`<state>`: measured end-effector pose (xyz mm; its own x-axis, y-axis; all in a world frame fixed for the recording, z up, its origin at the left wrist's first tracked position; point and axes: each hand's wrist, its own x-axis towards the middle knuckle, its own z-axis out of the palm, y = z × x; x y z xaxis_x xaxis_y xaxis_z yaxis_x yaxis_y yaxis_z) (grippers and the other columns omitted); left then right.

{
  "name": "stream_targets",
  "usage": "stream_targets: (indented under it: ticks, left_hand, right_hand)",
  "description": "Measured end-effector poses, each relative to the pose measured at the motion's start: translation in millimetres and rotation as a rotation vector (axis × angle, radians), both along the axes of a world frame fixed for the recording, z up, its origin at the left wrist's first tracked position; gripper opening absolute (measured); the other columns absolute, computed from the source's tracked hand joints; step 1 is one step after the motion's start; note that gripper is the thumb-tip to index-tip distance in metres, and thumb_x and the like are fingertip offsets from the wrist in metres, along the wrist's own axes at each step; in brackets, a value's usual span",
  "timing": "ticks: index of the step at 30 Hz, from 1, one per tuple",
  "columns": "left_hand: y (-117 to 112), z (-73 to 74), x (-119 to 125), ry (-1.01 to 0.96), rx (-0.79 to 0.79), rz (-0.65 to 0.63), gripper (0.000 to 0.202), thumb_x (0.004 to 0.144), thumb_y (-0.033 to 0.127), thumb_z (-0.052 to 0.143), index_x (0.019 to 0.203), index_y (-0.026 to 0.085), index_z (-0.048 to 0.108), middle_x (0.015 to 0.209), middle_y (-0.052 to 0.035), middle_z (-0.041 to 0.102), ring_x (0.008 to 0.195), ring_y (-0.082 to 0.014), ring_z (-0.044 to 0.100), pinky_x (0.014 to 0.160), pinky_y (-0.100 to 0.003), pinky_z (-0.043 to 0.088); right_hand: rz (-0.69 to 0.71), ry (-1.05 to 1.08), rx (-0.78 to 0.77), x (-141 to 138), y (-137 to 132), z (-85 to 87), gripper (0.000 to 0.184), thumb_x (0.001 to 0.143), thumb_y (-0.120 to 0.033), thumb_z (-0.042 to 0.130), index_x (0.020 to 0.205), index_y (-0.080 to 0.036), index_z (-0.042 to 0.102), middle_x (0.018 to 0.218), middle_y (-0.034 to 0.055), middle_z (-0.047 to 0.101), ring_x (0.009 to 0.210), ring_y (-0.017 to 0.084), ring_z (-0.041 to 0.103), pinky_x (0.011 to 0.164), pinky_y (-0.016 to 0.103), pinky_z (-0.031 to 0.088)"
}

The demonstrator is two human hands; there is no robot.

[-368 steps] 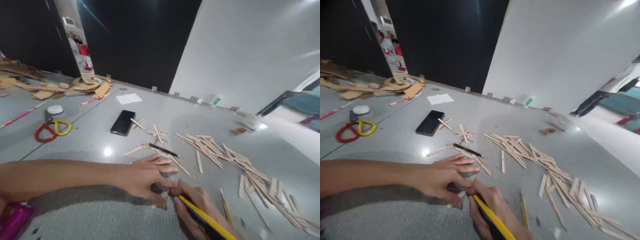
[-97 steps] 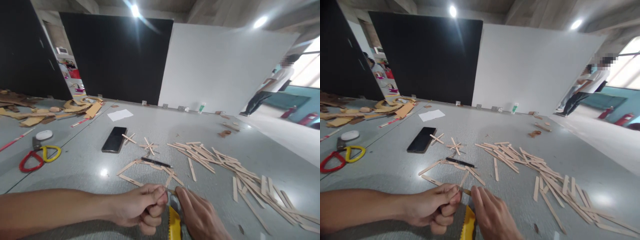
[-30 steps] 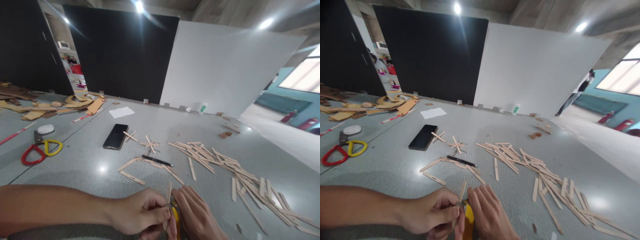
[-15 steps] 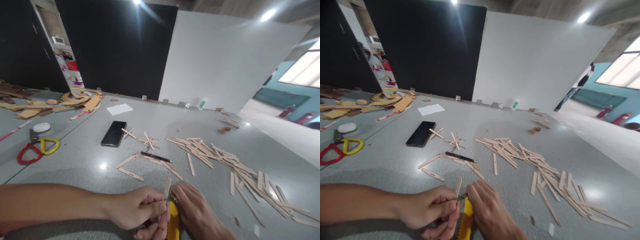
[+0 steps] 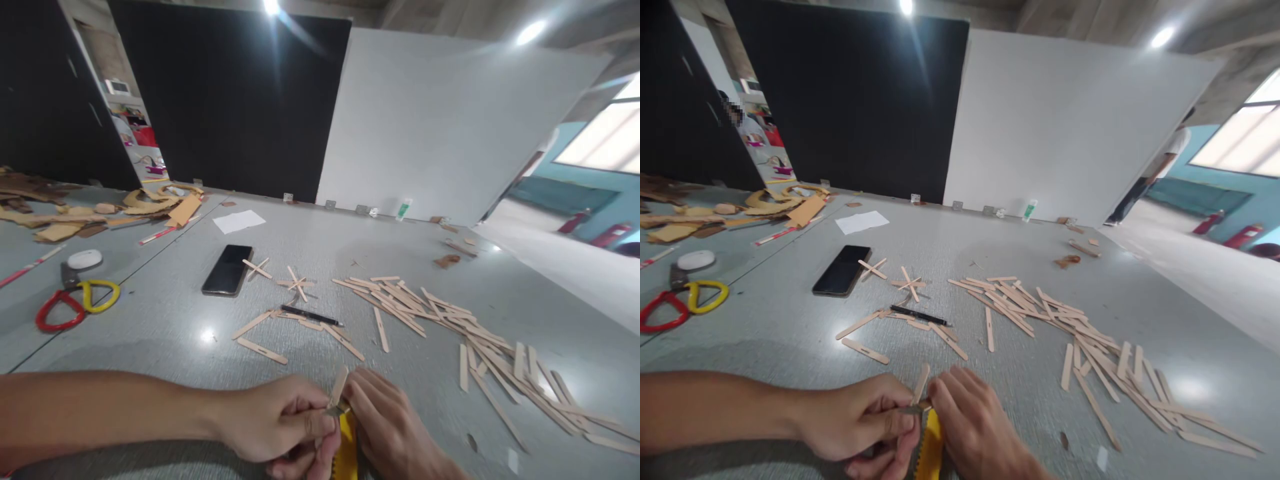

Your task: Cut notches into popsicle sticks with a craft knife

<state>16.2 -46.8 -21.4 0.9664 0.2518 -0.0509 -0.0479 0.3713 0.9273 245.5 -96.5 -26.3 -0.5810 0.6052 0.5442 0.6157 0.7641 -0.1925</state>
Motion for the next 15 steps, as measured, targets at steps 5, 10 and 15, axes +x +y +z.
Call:
stream_targets:
  ticks: [5,10,15]
  left_hand:
    - [0.2,-2.4,1.3,-0.015,-0.005,0.058,0.063,0.096,0.082,0.06,0.086,0.02,0.054,0.069,0.0022,0.064,0.039,-0.0036,0.039,0.042,-0.019,0.038]
    - [0.5,-4.5,1.5,0.017,0.025,0.068,0.065,0.095,0.084,0.06,0.084,0.02,0.056,0.066,0.0027,0.063,0.037,-0.0041,0.04,0.037,-0.019,0.032]
    - [0.4,-5.7,5.0,0.017,0.038,0.101,0.064,0.095,0.084,0.059,0.085,0.021,0.055,0.066,0.0028,0.064,0.036,-0.0042,0.038,0.038,-0.019,0.034]
  right_hand:
    - [-0.067,0.017,0.01,0.7,1.8,-2.2,0.03,0.113,-0.006,0.032,0.094,-0.025,0.044,0.077,-0.0005,0.057,0.066,0.019,0.048,0.064,0.03,0.038]
    - [-0.076,0.025,0.014,0.3,3.3,-5.4,0.029,0.113,-0.006,0.032,0.095,-0.025,0.045,0.078,-0.0008,0.058,0.068,0.019,0.049,0.067,0.029,0.039]
    - [-0.097,0.018,0.034,-1.8,3.7,-7.6,0.028,0.118,-0.015,0.032,0.095,-0.025,0.046,0.08,0.0003,0.059,0.07,0.02,0.051,0.068,0.031,0.039]
